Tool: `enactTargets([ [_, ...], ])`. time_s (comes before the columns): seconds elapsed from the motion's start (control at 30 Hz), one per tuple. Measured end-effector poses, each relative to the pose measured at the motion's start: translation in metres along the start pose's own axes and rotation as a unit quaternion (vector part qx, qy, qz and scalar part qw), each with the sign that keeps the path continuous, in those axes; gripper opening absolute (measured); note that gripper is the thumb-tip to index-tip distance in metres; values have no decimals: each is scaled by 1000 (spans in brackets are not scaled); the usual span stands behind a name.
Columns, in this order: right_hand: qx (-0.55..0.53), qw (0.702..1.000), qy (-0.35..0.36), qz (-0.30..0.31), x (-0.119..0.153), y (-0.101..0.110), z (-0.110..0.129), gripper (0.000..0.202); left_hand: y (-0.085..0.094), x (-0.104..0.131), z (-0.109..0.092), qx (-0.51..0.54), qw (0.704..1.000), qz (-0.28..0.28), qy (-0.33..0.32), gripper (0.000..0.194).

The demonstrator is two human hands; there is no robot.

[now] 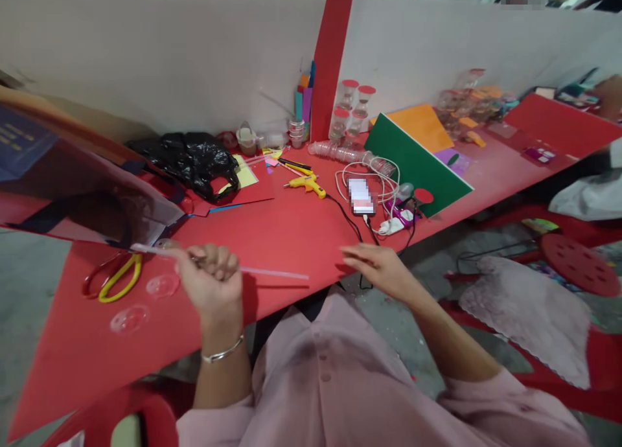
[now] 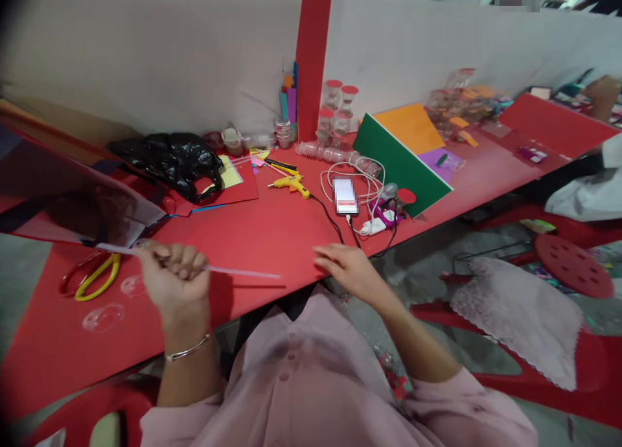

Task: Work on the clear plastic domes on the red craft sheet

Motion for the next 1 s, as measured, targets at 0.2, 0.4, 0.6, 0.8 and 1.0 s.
enactTargets([
  [0.2,-32,988,114,95,-35,-76,77,41,-29,15,34,-28,996,26,80,73],
  [0.4,-22,994,64,85,-25,-49,29,41,20,-31,-59,-93,986,-6,-137,68],
  [0.6,39,998,-45,-12,-62,-61,5,42,5,3,-7,-287,945,103,-121,39],
  [0.8,-11,995,21,-92,-72,-91,25,54,-19,48,91,-290,934,200,56,52],
  [1.0,-160,966,116,-168,-20,-38,4,86,-84,144,148,-103,922,295,230,89],
])
Point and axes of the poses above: each hand's wrist, its own x-axis away from the middle knuckle, its own y-axis out of the back of the hand, z = x × y, the point moved 2 cm from there along -x, towards the middle knuckle, and after that the axes turned 8 degrees about -y, right-handed, at the moved point
